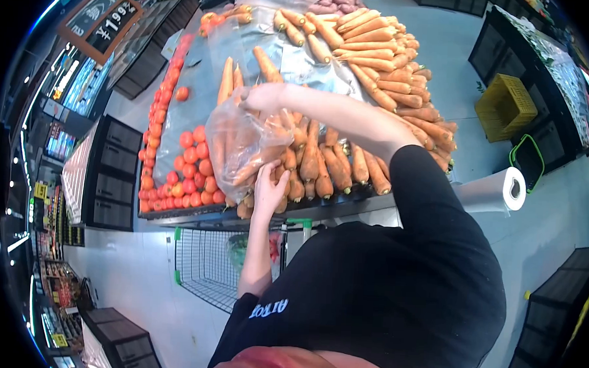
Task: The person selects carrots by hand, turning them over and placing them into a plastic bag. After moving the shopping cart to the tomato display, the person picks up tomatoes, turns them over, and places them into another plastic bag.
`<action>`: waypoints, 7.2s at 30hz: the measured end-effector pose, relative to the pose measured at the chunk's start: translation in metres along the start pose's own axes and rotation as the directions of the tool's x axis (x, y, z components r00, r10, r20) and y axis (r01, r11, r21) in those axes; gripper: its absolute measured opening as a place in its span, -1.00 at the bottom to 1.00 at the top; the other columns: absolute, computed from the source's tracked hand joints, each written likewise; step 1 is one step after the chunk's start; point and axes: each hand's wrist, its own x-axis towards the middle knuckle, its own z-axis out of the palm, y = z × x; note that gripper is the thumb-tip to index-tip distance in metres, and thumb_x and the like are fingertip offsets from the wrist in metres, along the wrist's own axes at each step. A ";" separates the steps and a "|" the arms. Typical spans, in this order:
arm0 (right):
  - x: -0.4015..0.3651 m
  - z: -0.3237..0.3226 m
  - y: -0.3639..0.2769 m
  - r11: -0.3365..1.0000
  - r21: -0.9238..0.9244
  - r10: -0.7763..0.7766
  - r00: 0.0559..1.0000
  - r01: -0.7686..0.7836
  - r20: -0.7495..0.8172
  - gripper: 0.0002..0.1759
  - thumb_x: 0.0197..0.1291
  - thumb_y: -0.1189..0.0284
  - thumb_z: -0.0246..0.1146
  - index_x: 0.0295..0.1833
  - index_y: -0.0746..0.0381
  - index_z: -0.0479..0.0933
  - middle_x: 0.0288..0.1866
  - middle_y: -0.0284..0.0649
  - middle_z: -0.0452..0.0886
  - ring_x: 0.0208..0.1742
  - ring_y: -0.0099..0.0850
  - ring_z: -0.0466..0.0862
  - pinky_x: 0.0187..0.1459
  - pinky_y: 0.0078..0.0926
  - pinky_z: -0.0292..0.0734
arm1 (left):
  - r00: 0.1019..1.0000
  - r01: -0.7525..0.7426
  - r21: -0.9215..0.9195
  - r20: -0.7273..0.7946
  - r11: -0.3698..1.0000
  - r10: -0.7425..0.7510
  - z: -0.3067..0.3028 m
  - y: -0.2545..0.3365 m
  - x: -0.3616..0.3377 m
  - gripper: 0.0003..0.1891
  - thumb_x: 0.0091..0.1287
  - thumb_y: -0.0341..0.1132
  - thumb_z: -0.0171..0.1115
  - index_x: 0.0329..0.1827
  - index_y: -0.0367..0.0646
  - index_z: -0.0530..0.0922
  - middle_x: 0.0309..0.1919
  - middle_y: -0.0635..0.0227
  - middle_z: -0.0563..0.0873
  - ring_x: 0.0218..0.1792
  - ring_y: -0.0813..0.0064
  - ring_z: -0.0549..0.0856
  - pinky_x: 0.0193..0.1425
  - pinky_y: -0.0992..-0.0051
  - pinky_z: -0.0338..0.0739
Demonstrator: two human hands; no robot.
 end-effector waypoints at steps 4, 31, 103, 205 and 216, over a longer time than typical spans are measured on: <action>-0.028 -0.055 -0.029 0.998 -0.013 0.061 0.995 -0.062 -0.084 -0.35 -0.01 0.37 0.51 0.23 0.31 0.51 0.15 -0.04 0.59 0.08 0.03 0.68 0.05 -0.05 0.61 | 0.995 0.095 -0.057 0.040 0.994 -0.093 -0.004 0.007 0.006 -0.52 0.40 -0.26 0.39 0.31 -0.27 0.54 0.22 0.07 0.65 0.22 0.20 0.67 0.20 0.33 0.65; -0.324 0.018 -0.210 0.298 0.836 0.911 0.400 -0.461 -0.104 -0.23 -0.05 0.58 0.64 0.36 0.25 0.57 0.27 -0.30 0.64 0.26 -0.52 0.61 0.34 -0.43 0.51 | 0.935 0.341 -0.609 0.302 0.716 -0.188 0.022 0.072 -0.046 -0.49 0.33 -0.58 0.44 0.34 -0.35 0.51 0.13 0.22 0.74 0.05 0.58 0.73 0.20 0.54 0.60; -0.181 0.053 -0.089 0.792 0.496 0.588 0.661 -0.355 -0.466 -0.77 0.36 0.35 0.36 -0.09 0.32 0.69 -0.12 -0.13 0.76 -0.04 -0.12 0.75 0.05 -0.27 0.64 | 0.985 0.146 -0.065 0.105 0.987 -0.138 0.081 -0.040 -0.131 -0.86 0.42 -0.30 0.32 -0.14 -0.19 0.71 -0.19 0.20 0.78 -0.10 0.13 0.74 0.08 0.19 0.59; -0.316 0.067 -0.151 -0.638 0.752 0.442 0.720 -0.167 0.535 0.19 0.36 -0.51 -0.52 0.27 0.39 0.51 -0.38 0.13 0.73 -0.64 -0.11 0.68 -0.52 -0.28 0.64 | 0.966 0.027 -0.620 -0.186 0.784 -0.180 0.049 0.153 -0.052 -0.30 0.26 -0.57 0.51 0.34 -0.21 0.21 0.10 0.04 0.67 0.15 0.31 0.70 0.32 0.33 0.58; -0.351 0.057 -0.144 -0.542 0.839 0.321 0.910 -0.049 0.261 -0.16 0.47 -0.20 0.01 0.34 0.42 0.49 0.00 0.30 0.70 -0.24 -0.05 0.81 -0.24 -0.31 0.71 | 0.983 0.184 -0.449 0.082 0.874 -0.165 0.043 0.147 -0.041 -0.33 0.26 -0.44 0.55 0.35 -0.22 0.32 0.05 0.07 0.75 0.06 0.31 0.77 0.25 0.30 0.62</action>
